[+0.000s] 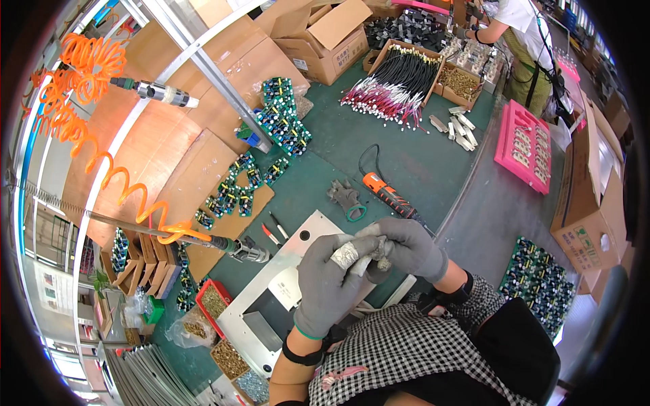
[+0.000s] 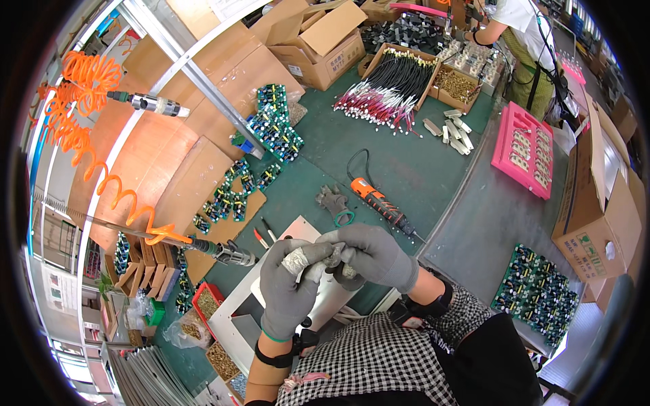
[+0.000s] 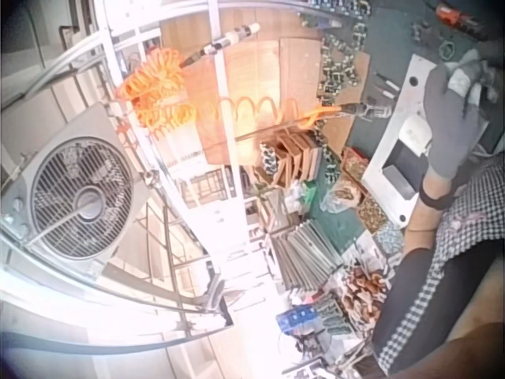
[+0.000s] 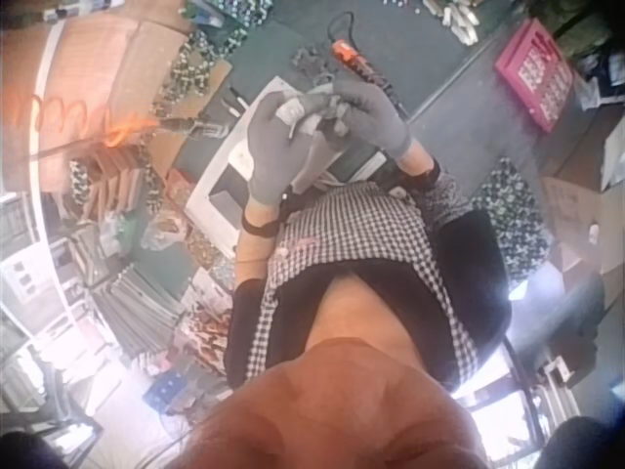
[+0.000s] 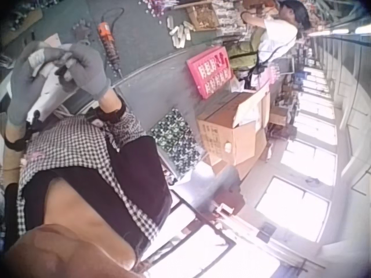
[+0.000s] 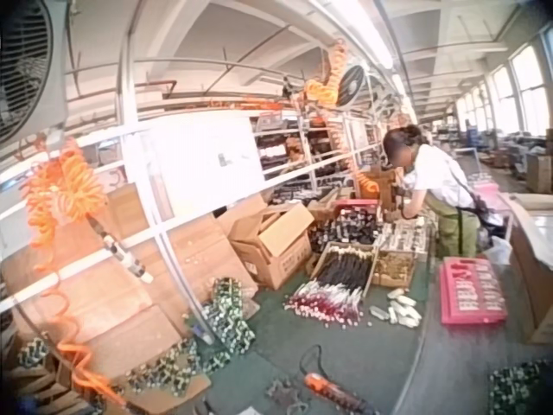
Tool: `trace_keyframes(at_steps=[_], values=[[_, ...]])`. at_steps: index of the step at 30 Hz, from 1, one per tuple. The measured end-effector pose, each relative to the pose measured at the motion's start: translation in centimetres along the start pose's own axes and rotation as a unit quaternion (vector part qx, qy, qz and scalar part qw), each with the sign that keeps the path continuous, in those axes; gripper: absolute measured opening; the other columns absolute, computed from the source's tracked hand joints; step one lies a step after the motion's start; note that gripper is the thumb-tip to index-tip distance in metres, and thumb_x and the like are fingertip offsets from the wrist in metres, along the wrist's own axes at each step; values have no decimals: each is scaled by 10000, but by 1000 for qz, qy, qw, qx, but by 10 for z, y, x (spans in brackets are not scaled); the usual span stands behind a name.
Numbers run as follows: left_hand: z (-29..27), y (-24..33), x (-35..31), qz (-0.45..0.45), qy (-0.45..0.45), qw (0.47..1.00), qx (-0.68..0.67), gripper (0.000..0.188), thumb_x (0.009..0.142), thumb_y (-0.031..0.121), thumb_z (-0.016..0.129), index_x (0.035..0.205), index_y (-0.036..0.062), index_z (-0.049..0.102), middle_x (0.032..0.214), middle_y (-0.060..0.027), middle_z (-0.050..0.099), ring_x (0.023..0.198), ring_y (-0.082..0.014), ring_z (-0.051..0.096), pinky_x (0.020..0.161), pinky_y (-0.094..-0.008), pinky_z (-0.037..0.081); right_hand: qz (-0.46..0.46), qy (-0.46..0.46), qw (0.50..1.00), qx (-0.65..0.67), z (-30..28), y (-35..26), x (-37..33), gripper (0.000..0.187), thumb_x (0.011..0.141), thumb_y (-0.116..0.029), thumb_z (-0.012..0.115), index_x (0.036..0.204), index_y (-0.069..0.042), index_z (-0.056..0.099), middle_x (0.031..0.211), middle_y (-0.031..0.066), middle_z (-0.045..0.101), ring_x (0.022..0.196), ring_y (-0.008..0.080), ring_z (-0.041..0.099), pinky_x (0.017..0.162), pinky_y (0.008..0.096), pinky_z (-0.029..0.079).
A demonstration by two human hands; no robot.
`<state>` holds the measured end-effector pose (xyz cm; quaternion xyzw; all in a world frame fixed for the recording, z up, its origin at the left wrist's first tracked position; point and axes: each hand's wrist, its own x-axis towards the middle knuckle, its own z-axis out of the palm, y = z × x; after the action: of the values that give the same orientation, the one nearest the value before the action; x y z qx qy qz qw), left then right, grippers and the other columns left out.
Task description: The worker is assembling electrical components onto a metal base plate in a workshop, using an electric screwdriver to secure parts like transformers and circuit boards.
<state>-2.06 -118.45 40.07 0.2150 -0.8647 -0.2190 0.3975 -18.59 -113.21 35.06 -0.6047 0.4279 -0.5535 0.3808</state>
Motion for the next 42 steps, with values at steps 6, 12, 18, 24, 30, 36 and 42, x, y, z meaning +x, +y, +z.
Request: trace_keyframes(at_steps=[6, 12, 18, 24, 30, 36, 42], values=[[0, 1, -2, -11, 5, 1000, -1, 214, 718, 33, 672, 926, 81, 663, 788, -67, 586, 674, -192, 558, 573, -284, 445, -6, -16, 999, 40, 3, 7, -2, 309, 856, -53, 478, 1147, -8, 573, 802, 64, 625, 687, 120, 569, 669, 265, 469], [1, 5, 0, -27, 15, 999, 12, 215, 701, 20, 694, 906, 72, 655, 783, -69, 585, 687, -194, 576, 606, -286, 461, 53, -37, 995, 80, 3, -2, -2, 291, 887, -114, 490, 1147, 1, 555, 769, 38, 604, 661, 82, 542, 639, 250, 462], [-1, 11, 0, -50, 26, 997, 61, 204, 677, -11, 696, 861, 58, 644, 751, -71, 591, 678, -194, 585, 625, -288, 475, 83, -21, 991, 101, 7, -16, -1, 307, 865, -96, 522, 1152, 12, 534, 849, 53, 594, 714, 82, 550, 652, 251, 466], [2, 7, 1, -55, 30, 995, 78, 182, 675, -11, 691, 837, 53, 639, 747, -78, 587, 666, -193, 583, 619, -283, 476, -54, 120, 991, -37, 6, -19, 1, 302, 768, -44, 616, 1062, 2, 565, 977, 111, 614, 815, 180, 614, 732, 300, 488], [2, 10, 0, -82, 35, 995, 34, 170, 686, 0, 694, 842, 36, 637, 791, -95, 568, 672, -196, 582, 622, -281, 471, -190, 133, 956, -180, 1, -18, 5, 222, 719, -44, 648, 935, -9, 614, 945, 124, 630, 831, 272, 618, 752, 340, 489], [5, 0, -5, -113, 25, 990, -78, 149, 726, 30, 689, 858, 18, 620, 808, -80, 572, 718, -166, 572, 655, -267, 459, -156, 132, 973, -108, 4, -14, 0, 177, 752, -32, 614, 927, -3, 615, 928, 127, 634, 807, 258, 611, 731, 343, 484], [4, -9, -7, -111, 15, 986, -124, 158, 768, 57, 664, 913, 20, 614, 827, -120, 587, 711, -213, 605, 643, -295, 474, -127, 111, 985, -42, 4, -15, 0, 159, 802, -30, 582, 957, 3, 596, 955, 129, 623, 809, 232, 610, 721, 323, 481]])
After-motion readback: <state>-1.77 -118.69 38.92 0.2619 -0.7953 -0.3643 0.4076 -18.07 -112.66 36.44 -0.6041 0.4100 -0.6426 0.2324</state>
